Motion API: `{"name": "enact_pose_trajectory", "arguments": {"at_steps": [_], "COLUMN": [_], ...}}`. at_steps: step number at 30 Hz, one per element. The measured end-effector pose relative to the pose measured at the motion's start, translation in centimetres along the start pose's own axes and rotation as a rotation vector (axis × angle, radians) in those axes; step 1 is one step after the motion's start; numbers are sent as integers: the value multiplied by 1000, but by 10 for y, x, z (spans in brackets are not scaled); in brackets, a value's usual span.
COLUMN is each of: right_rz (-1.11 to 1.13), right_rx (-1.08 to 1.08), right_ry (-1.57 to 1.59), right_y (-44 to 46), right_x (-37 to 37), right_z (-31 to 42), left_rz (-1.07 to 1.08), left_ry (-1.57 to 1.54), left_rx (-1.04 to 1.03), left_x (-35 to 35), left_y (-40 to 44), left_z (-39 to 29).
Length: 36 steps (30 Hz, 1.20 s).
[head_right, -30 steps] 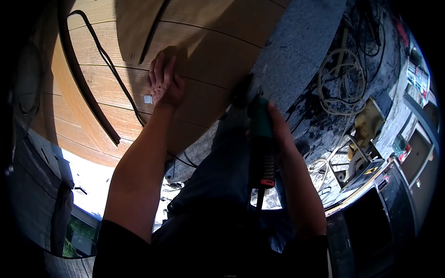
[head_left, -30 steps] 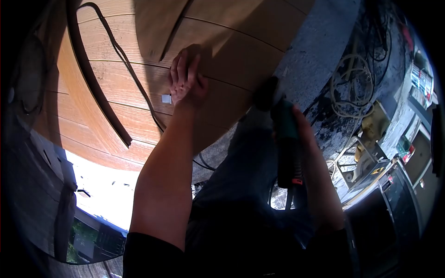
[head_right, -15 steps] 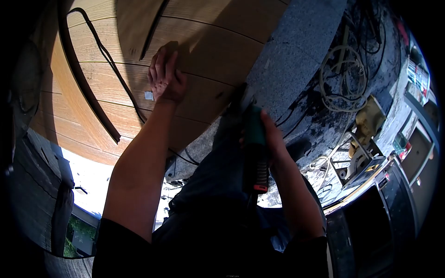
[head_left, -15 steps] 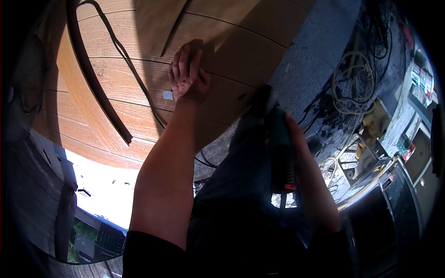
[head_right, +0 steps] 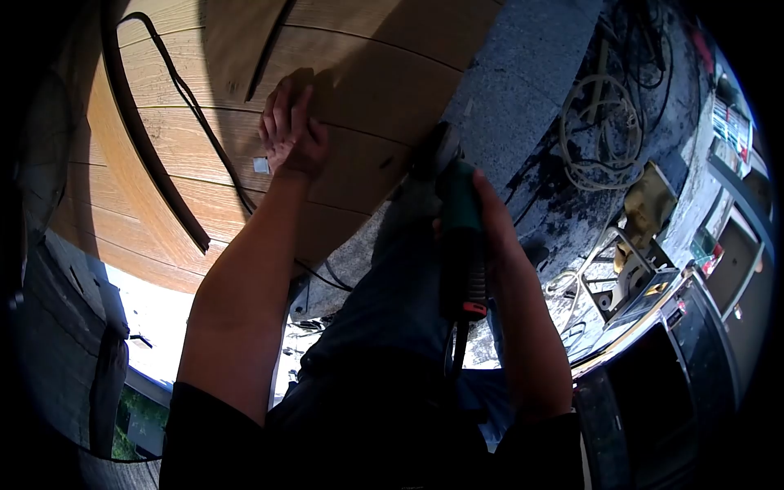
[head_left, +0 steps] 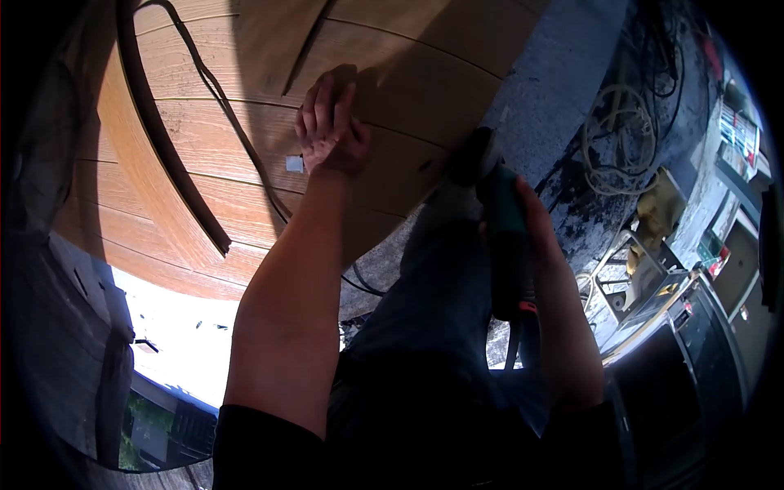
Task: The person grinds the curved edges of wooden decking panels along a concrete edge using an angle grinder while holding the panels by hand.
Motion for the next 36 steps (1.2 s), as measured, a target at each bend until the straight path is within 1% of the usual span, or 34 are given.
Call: {"name": "enact_pose_trajectory", "arguments": {"at_steps": [4, 6, 9, 12, 22, 25, 27, 30, 36], "right_rz": [23, 81, 41, -6, 10, -52, -33, -82, -102], "right_rx": [46, 55, 9, 31, -16, -7, -81, -96, -130], "right_ry": [-35, -108, -65, -81, -47, -54, -27, -9, -17], "right_y": [4, 6, 2, -2, -11, -16, -13, -19, -24], "right_x": [6, 8, 12, 12, 7, 4, 8, 6, 3], "right_z": [-7, -15, -29, -38, -55, -59, -68, -77, -79], "left_rz": [-9, -10, 0, 1, 5, 4, 0, -2, -37], "left_ry": [-11, -9, 12, 25, 24, 32, 29, 31, 34], "left_rx": [-11, -15, -20, -22, -32, -32, -36, -37, -23], "left_x": [2, 4, 5, 5, 3, 1, 0, 0, -1], "left_y": [1, 2, 0, 1, 2, 2, 1, 1, 1], "left_z": [-1, -2, -4, -5, -3, -2, -1, -1, -2]}}
Point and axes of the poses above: each hand's wrist, its own y-axis towards the middle knuckle, its own x-axis out of the back of the hand, z = x × y, the point moved 5 cm from there along y, towards the middle knuckle, and after that the axes turned 12 degrees about y, right-handed, at the moved point
